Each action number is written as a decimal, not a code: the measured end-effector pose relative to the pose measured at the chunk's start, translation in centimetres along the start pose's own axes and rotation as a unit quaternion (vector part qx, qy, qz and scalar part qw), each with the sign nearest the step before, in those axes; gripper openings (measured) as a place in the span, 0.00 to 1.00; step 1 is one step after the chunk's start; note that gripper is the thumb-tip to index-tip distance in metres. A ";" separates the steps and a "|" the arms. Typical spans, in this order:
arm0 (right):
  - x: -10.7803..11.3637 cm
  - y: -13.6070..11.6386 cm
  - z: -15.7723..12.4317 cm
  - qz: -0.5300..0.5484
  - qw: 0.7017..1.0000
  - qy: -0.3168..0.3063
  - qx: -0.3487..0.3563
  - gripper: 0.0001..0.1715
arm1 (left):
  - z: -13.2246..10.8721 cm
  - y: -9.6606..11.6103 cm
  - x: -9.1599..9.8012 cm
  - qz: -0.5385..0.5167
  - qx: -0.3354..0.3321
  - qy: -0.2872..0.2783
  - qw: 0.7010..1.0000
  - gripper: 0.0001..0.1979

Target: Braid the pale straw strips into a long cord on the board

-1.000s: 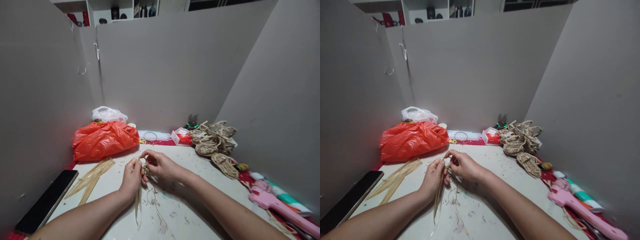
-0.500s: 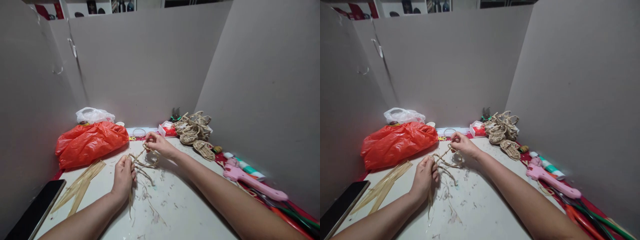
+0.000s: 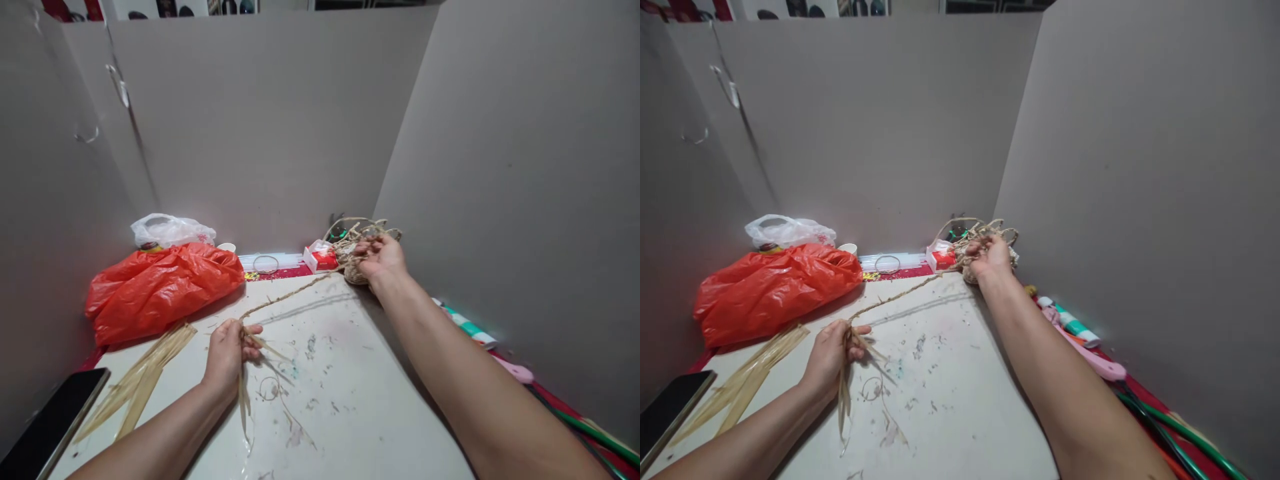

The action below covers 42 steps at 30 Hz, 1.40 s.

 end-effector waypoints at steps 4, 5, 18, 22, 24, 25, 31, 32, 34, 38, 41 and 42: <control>3.6 1.8 -0.2 0.023 0.997 0.052 -0.042 0.24 | 0.1 -0.2 0.2 -0.016 0.003 0.012 1.000 0.10; 3.7 2.0 -0.4 0.024 0.997 0.054 -0.051 0.25 | 0.1 -0.1 0.1 -0.017 -0.002 0.008 1.000 0.10; -13.1 -10.5 -5.7 -0.103 0.960 -0.261 0.022 0.06 | -1.1 2.2 -1.4 0.013 -0.112 -0.045 0.993 0.13; -19.1 -10.4 -9.8 -0.059 0.916 -0.396 0.025 0.07 | -1.9 2.8 -2.1 0.045 -0.131 -0.067 0.988 0.12; -19.8 -9.8 -10.3 -0.040 0.918 -0.395 0.016 0.07 | -2.2 2.8 -2.5 0.065 -0.132 -0.079 0.986 0.12; -19.6 -9.7 -10.2 -0.025 0.925 -0.379 0.005 0.07 | -2.3 2.8 -2.7 0.071 -0.128 -0.090 0.985 0.12; -18.1 -11.4 -10.0 0.192 0.906 -0.342 -0.159 0.04 | -3.1 3.1 -4.1 0.112 -0.146 -0.151 0.971 0.13; -18.2 -11.9 -10.3 0.229 0.890 -0.352 -0.179 0.04 | -3.3 3.5 -4.2 0.121 -0.163 -0.155 0.967 0.13; -18.5 -12.6 -10.9 0.293 0.860 -0.363 -0.207 0.04 | -3.8 4.3 -4.4 0.133 -0.198 -0.163 0.957 0.12; -19.2 -11.7 -11.9 0.380 0.799 -0.374 -0.278 0.03 | -4.6 6.4 -3.5 0.176 -0.298 -0.105 0.932 0.12; -19.8 -10.2 -12.7 0.405 0.760 -0.362 -0.356 0.05 | -5.1 7.3 -2.5 0.226 -0.370 -0.038 0.900 0.10; -20.0 -9.7 -13.0 0.415 0.745 -0.348 -0.389 0.05 | -5.3 7.5 -2.5 0.244 -0.391 -0.031 0.887 0.09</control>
Point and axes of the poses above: each hand's wrist, its own z-axis towards the middle knuckle, its own x-axis out of the back of the hand, y = z × x, the point moved 9 cm from there along z, towards the middle knuckle, and after that the axes turned 4 degrees about -y, right-handed, at the moved point
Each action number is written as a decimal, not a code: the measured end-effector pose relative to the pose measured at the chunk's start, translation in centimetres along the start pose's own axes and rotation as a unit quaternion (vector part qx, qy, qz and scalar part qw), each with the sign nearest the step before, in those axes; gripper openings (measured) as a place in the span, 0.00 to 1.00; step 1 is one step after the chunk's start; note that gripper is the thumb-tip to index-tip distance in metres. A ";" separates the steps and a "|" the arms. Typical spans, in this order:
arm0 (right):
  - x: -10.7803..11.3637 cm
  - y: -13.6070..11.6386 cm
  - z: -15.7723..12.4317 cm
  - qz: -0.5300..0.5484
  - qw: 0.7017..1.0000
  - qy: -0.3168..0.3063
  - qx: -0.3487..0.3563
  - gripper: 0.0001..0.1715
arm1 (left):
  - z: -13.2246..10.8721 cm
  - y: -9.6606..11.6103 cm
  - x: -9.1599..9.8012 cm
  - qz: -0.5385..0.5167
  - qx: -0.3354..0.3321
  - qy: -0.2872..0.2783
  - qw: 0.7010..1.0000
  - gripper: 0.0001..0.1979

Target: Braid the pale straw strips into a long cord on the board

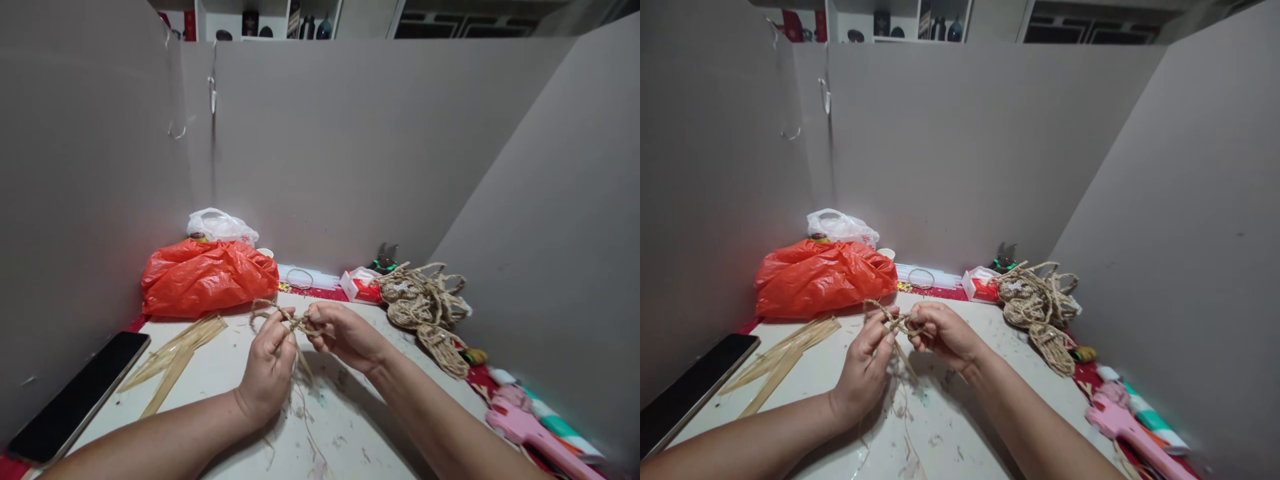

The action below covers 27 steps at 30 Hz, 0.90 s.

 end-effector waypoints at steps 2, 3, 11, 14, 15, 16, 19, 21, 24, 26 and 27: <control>0.3 1.2 0.1 0.077 0.995 0.029 -0.050 0.04 | -0.1 0.6 -0.1 0.043 -0.049 -0.007 0.998 0.09; 0.2 1.7 0.1 0.115 0.990 0.039 -0.077 0.02 | -0.2 0.9 -0.2 0.066 -0.072 -0.014 0.995 0.08; -0.8 0.9 -1.0 0.155 0.985 0.062 -0.053 0.04 | -0.9 1.5 -2.0 0.222 -0.153 -0.084 0.959 0.06; -0.7 0.4 -0.9 0.052 0.997 0.041 -0.030 0.06 | -0.7 0.8 -2.2 0.237 -0.128 -0.104 0.957 0.06; -0.5 0.4 -0.8 0.014 0.999 0.039 -0.023 0.07 | -0.7 0.6 -2.3 0.240 -0.120 -0.108 0.957 0.06; -0.3 0.3 -0.7 -0.023 0.999 0.040 -0.017 0.09 | -0.6 0.5 -2.3 0.244 -0.113 -0.113 0.956 0.06; 0.5 0.3 -0.4 -0.121 0.991 0.048 -0.011 0.13 | -0.7 0.1 -2.8 0.262 -0.101 -0.135 0.950 0.06; 0.7 0.3 -0.4 -0.184 0.981 0.053 -0.011 0.15 | -0.8 -0.1 -3.1 0.274 -0.094 -0.149 0.945 0.06; 0.5 -0.2 -0.5 -0.294 0.953 0.069 0.009 0.12 | -0.9 -0.6 -3.4 0.286 -0.084 -0.161 0.941 0.07; 0.0 -1.0 -0.6 -0.382 0.919 0.084 0.055 0.08 | -1.0 -0.9 -3.6 0.289 -0.077 -0.169 0.939 0.07; -0.3 -1.4 -0.7 -0.426 0.896 0.093 0.084 0.05 | -1.1 -1.2 -3.6 0.291 -0.071 -0.173 0.938 0.06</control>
Point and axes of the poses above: each hand's wrist, its own z-axis towards the middle knuckle, its own x-axis out of the back of the hand, y = z × x, the point moved 9 cm from there along z, towards the middle knuckle, and after that the axes turned 4 degrees about -y, right-handed, at the moved point
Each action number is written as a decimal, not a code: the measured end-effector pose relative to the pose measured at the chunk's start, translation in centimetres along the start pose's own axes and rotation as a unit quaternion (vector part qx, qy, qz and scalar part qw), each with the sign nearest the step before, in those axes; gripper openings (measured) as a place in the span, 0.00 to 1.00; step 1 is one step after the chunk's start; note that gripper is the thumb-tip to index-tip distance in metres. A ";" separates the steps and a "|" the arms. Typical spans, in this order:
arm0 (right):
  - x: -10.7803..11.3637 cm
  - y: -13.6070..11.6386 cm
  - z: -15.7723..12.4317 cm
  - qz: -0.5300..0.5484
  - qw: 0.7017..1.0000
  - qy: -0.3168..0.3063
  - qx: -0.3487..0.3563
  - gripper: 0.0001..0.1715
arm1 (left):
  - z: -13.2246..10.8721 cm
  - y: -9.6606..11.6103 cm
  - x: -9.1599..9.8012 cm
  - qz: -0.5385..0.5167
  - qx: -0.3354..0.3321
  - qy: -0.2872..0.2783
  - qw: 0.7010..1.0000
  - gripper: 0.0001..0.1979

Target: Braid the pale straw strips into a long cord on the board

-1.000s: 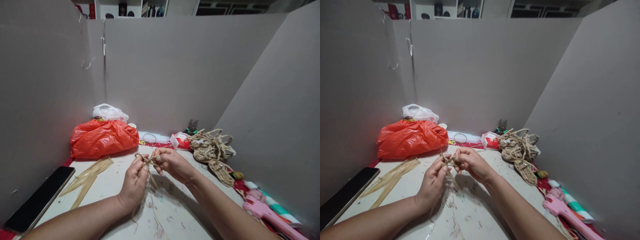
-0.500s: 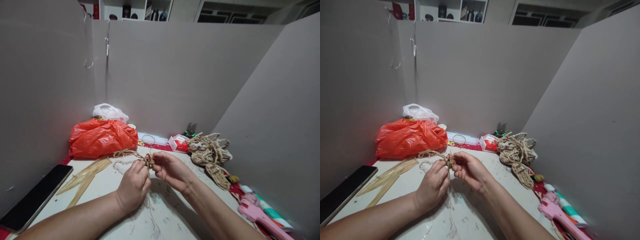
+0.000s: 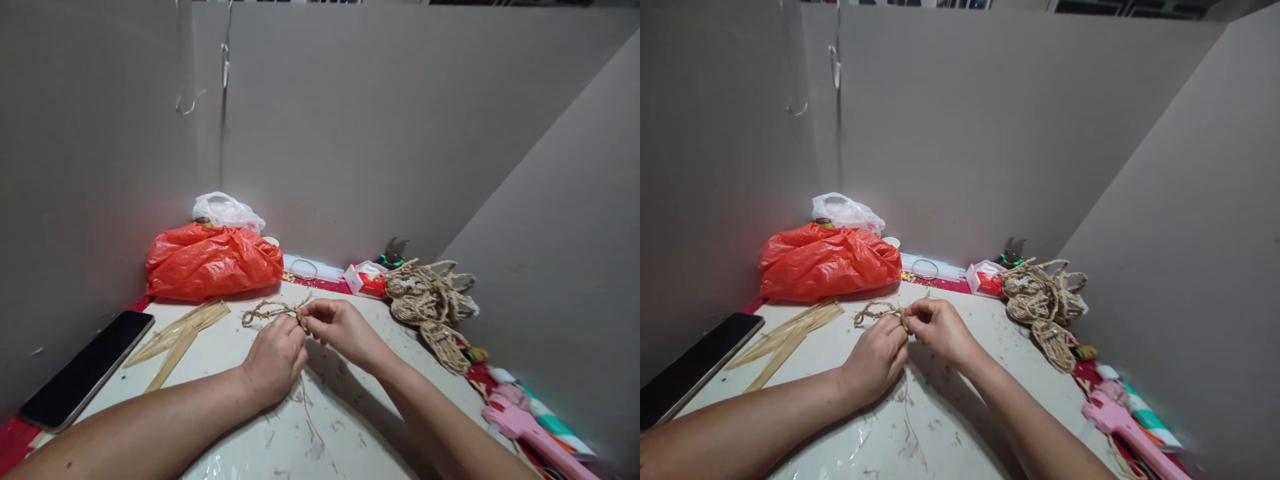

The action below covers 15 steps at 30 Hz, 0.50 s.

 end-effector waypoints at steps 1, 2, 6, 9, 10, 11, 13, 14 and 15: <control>0.2 -0.4 0.0 -0.042 0.999 0.019 0.024 0.04 | 0.0 -0.1 -0.2 0.002 0.004 -0.007 1.000 0.06; 0.4 -0.6 0.0 -0.075 0.996 0.033 0.036 0.03 | 0.0 -0.1 -0.4 0.006 0.006 -0.015 1.000 0.06; 0.5 1.7 0.6 -0.078 0.995 -0.016 -0.059 0.04 | 0.1 0.4 -0.1 0.030 -0.003 -0.017 0.999 0.06; 0.7 3.2 0.7 -0.035 0.991 -0.062 -0.117 0.06 | 0.1 1.3 1.0 0.045 -0.026 0.020 0.998 0.06; 0.6 3.4 0.7 -0.025 0.990 -0.077 -0.119 0.06 | 0.0 1.6 1.4 0.048 -0.039 0.035 0.997 0.05; 0.5 3.4 0.6 -0.016 0.988 -0.094 -0.119 0.06 | -0.1 1.9 1.8 0.048 -0.051 0.050 0.996 0.04; 0.1 3.2 0.3 0.007 0.984 -0.132 -0.116 0.05 | -0.3 2.3 2.2 0.039 -0.072 0.066 0.994 0.04; -0.1 3.0 0.1 0.018 0.982 -0.148 -0.114 0.05 | -0.4 2.4 2.2 0.026 -0.082 0.065 0.994 0.04; -0.2 2.9 -0.1 0.027 0.981 -0.158 -0.112 0.04 | -0.4 2.5 2.1 0.007 -0.090 0.057 0.994 0.05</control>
Point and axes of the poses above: each hand's wrist, its own z-axis towards the middle knuckle, its own x-axis out of the back of the hand, y = z × x, the point moved 9 cm from there along z, towards the middle knuckle, and after that the axes turned 4 degrees about -y, right-handed, at the moved point
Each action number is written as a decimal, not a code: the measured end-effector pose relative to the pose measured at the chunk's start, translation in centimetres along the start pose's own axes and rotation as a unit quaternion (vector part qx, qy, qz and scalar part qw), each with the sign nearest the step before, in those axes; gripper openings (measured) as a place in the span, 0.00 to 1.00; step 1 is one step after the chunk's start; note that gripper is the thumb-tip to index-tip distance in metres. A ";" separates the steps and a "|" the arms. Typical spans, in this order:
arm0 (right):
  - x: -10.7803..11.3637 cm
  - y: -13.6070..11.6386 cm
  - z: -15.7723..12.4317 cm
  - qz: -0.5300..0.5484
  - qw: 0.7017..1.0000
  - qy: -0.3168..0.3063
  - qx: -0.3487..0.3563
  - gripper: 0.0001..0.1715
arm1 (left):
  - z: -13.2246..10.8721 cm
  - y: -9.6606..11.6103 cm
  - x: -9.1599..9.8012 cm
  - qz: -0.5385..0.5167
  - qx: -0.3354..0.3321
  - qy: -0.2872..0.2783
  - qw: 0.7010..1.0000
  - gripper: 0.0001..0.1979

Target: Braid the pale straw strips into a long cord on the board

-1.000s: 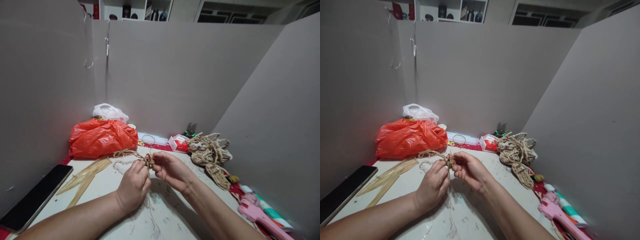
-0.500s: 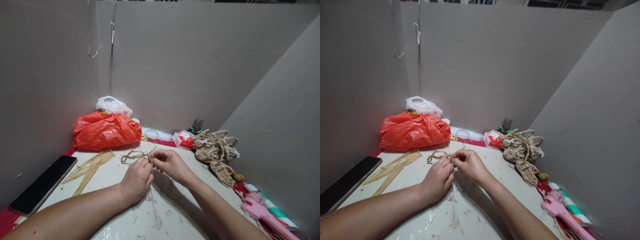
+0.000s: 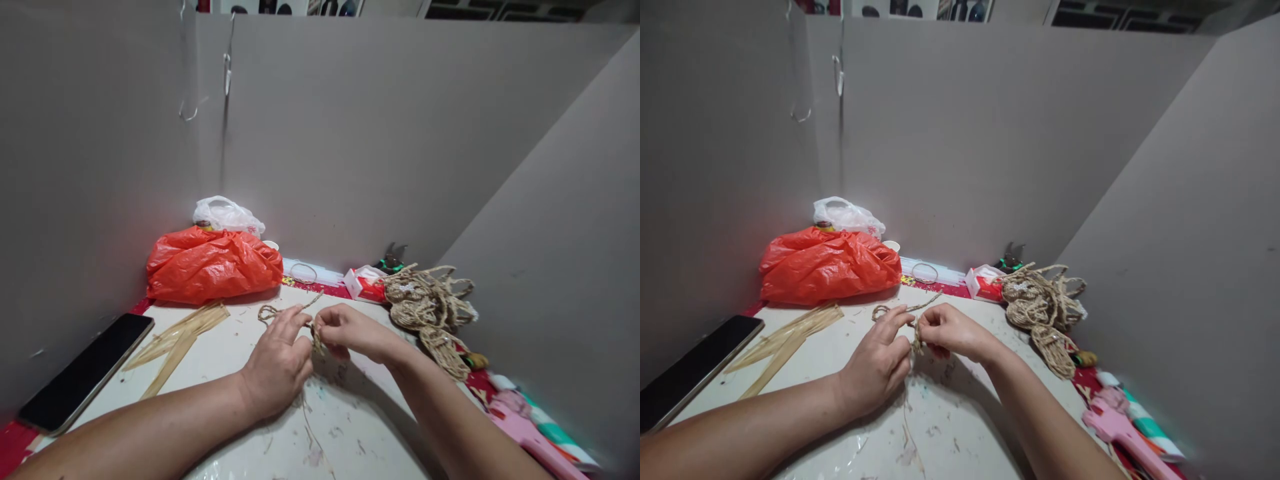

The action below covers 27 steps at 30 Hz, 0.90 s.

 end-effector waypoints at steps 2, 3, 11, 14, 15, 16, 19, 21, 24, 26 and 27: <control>-0.1 -0.4 -0.2 0.010 1.000 -0.003 0.006 0.03 | 0.0 -0.1 -0.3 -0.052 -0.001 -0.020 0.998 0.06; 0.1 -0.6 -0.3 0.016 1.000 0.006 0.009 0.02 | 0.0 -0.4 -0.5 -0.077 0.008 -0.028 0.997 0.06; 3.5 -1.2 -0.5 0.167 0.968 0.177 0.063 0.07 | 0.1 -2.4 -1.2 -0.203 0.099 -0.004 0.974 0.08; 4.3 0.1 0.2 0.202 0.953 0.217 0.061 0.09 | 0.2 -3.3 -1.7 -0.252 0.153 0.004 0.956 0.09; 4.6 0.8 0.5 0.209 0.949 0.231 0.056 0.09 | 0.2 -3.5 -2.0 -0.272 0.173 -0.001 0.947 0.10; 4.8 1.4 0.8 0.217 0.944 0.243 0.049 0.09 | 0.2 -3.8 -2.4 -0.294 0.196 -0.009 0.936 0.11; 5.5 2.9 1.4 0.241 0.930 0.274 0.044 0.09 | -0.4 -4.5 -3.9 -0.370 0.270 -0.039 0.888 0.11; 5.7 3.4 1.7 0.255 0.926 0.275 0.050 0.08 | -0.9 -5.1 -4.8 -0.416 0.311 -0.050 0.853 0.11; 5.4 3.3 2.1 0.278 0.926 0.245 0.076 0.11 | -1.1 -5.7 -5.2 -0.434 0.324 -0.040 0.840 0.13; 4.9 3.3 2.3 0.303 0.922 0.223 0.088 0.13 | -0.9 -6.0 -4.8 -0.423 0.314 -0.020 0.850 0.14; 4.6 3.3 2.4 0.317 0.919 0.216 0.092 0.13 | -0.8 -6.2 -4.5 -0.418 0.309 -0.009 0.855 0.14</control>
Point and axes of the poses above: each hand's wrist, its own z-axis towards the middle knuckle, its own x-axis out of the back of the hand, y = z × x, the point moved 9 cm from there along z, towards the middle knuckle, and after that the axes turned 4 degrees about -y, right-handed, at the moved point
